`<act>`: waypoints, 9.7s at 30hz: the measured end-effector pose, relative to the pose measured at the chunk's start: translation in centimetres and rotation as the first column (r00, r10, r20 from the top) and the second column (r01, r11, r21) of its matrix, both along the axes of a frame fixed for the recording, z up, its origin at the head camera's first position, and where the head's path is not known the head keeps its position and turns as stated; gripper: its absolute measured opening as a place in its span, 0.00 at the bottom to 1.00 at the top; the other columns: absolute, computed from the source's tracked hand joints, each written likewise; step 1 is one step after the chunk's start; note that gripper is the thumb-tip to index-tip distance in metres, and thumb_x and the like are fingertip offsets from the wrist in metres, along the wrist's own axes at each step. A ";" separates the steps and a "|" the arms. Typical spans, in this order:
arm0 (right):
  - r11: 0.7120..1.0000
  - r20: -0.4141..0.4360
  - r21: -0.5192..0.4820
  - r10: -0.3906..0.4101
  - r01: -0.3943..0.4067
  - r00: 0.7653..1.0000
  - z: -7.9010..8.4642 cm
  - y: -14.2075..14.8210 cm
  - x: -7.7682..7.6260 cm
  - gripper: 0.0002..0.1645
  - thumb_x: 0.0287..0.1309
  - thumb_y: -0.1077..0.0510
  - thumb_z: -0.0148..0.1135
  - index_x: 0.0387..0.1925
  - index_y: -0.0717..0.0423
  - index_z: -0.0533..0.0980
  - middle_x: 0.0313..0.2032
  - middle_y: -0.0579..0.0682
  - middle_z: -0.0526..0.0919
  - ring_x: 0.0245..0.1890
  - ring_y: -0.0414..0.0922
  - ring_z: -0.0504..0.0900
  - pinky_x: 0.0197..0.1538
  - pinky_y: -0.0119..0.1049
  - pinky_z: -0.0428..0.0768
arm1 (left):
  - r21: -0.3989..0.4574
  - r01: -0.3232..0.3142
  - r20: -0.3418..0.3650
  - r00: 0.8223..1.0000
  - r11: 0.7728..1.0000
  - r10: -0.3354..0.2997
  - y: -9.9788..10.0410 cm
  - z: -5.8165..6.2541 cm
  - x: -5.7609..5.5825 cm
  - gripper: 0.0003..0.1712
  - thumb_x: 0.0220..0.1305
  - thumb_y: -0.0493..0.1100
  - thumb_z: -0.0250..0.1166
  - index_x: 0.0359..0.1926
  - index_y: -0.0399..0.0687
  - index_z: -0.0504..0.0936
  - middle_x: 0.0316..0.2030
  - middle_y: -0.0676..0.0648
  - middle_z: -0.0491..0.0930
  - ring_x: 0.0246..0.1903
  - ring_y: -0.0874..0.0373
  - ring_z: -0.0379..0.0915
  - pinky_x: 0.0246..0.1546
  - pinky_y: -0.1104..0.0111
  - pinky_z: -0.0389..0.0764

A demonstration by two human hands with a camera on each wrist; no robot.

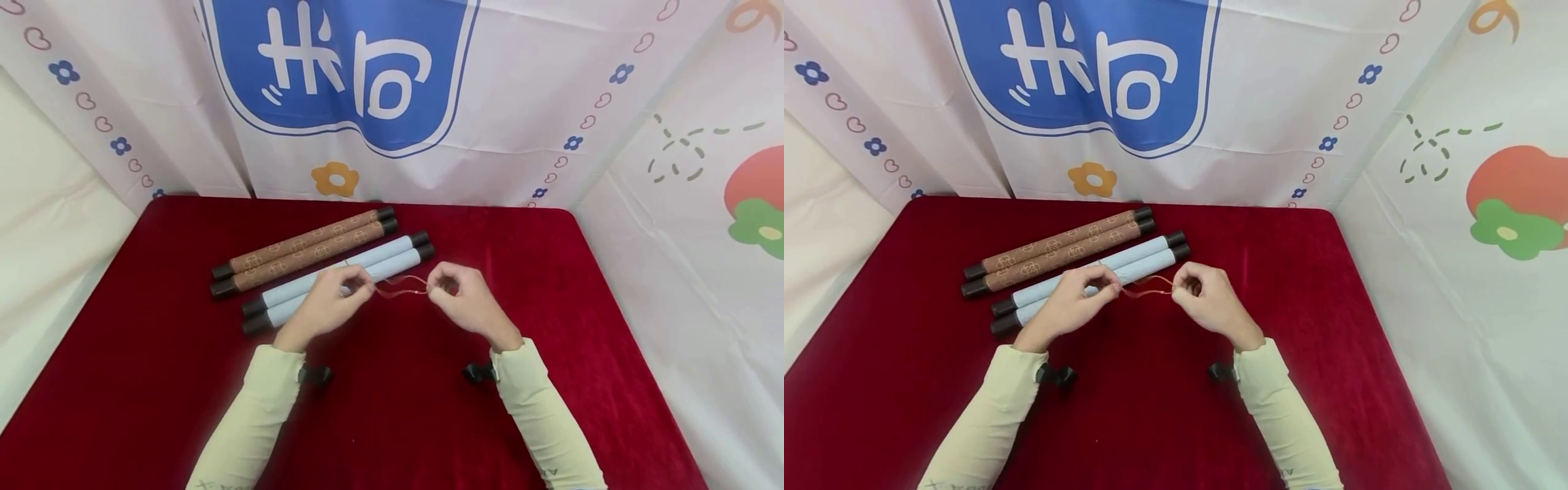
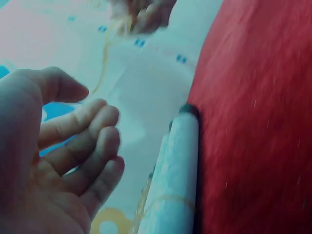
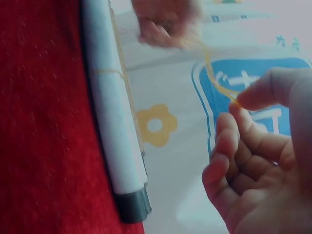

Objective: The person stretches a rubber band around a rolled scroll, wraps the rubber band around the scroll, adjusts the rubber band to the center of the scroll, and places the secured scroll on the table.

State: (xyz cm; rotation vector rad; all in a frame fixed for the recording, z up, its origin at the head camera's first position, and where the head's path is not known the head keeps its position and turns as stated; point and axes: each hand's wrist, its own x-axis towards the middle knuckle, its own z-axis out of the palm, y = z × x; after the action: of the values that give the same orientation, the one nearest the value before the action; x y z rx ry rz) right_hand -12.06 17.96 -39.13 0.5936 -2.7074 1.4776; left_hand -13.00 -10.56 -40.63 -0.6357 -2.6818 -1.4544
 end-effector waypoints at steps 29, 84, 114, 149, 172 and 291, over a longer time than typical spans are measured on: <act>0.946 0.087 0.097 0.301 -0.309 0.950 0.4 -0.9 0.9 0.10 0.58 0.64 0.68 0.31 0.44 0.82 0.25 0.41 0.79 0.27 0.41 0.78 0.35 0.37 0.81 | -0.006 0.329 -0.132 0.936 0.944 -0.327 4.1 -1.6 1.5 0.03 0.71 0.40 0.70 0.43 0.49 0.88 0.40 0.53 0.87 0.45 0.61 0.84 0.50 0.59 0.85; 0.875 0.404 -0.482 0.192 0.030 0.894 -1.8 -5.1 1.7 0.28 0.82 0.59 0.51 0.77 0.63 0.66 0.70 0.56 0.78 0.70 0.49 0.80 0.66 0.39 0.80 | -0.014 0.000 -0.101 0.995 1.000 -0.002 5.1 2.0 3.8 0.03 0.69 0.37 0.71 0.39 0.41 0.89 0.31 0.49 0.87 0.27 0.65 0.77 0.31 0.72 0.82; 0.956 0.147 0.282 -0.128 0.082 0.981 -0.7 -1.3 0.6 0.62 0.45 0.31 0.81 0.75 0.55 0.66 0.69 0.57 0.75 0.68 0.56 0.77 0.66 0.56 0.80 | -0.370 -0.004 -0.091 0.995 0.929 -0.031 -1.8 2.7 -0.3 0.20 0.68 0.40 0.69 0.57 0.34 0.83 0.53 0.37 0.87 0.55 0.42 0.84 0.57 0.47 0.83; 0.928 0.161 0.371 -0.036 -0.026 0.986 0.1 0.3 -1.4 0.77 0.40 0.32 0.85 0.82 0.53 0.52 0.75 0.57 0.62 0.73 0.55 0.69 0.73 0.56 0.75 | -0.644 0.028 0.168 0.980 0.764 0.105 -7.9 -0.7 -11.8 0.40 0.56 0.51 0.82 0.61 0.33 0.77 0.49 0.36 0.82 0.45 0.45 0.78 0.51 0.48 0.83; 0.950 0.155 0.309 -0.007 -0.041 0.988 0.0 0.6 -1.3 0.76 0.41 0.31 0.84 0.82 0.52 0.52 0.77 0.55 0.62 0.75 0.55 0.67 0.73 0.58 0.74 | -0.590 -0.089 0.017 0.992 0.802 0.122 -9.3 1.7 -9.3 0.45 0.47 0.59 0.82 0.63 0.43 0.79 0.53 0.39 0.83 0.47 0.44 0.79 0.46 0.40 0.81; 0.995 -0.031 0.030 -0.091 0.092 0.995 1.8 -2.9 2.6 0.02 0.70 0.57 0.63 0.39 0.50 0.80 0.34 0.45 0.85 0.36 0.42 0.83 0.37 0.35 0.80 | -0.495 -0.029 -0.036 0.999 0.869 0.013 -2.2 -1.0 4.8 0.47 0.35 0.57 0.87 0.60 0.48 0.83 0.47 0.51 0.85 0.43 0.56 0.81 0.42 0.55 0.84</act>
State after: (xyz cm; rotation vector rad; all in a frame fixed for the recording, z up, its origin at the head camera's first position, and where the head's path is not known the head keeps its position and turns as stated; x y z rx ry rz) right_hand -9.48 15.11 -37.36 0.4818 -2.7002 1.3968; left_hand -8.19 -12.76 -41.60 -0.6314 -3.0358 -0.7241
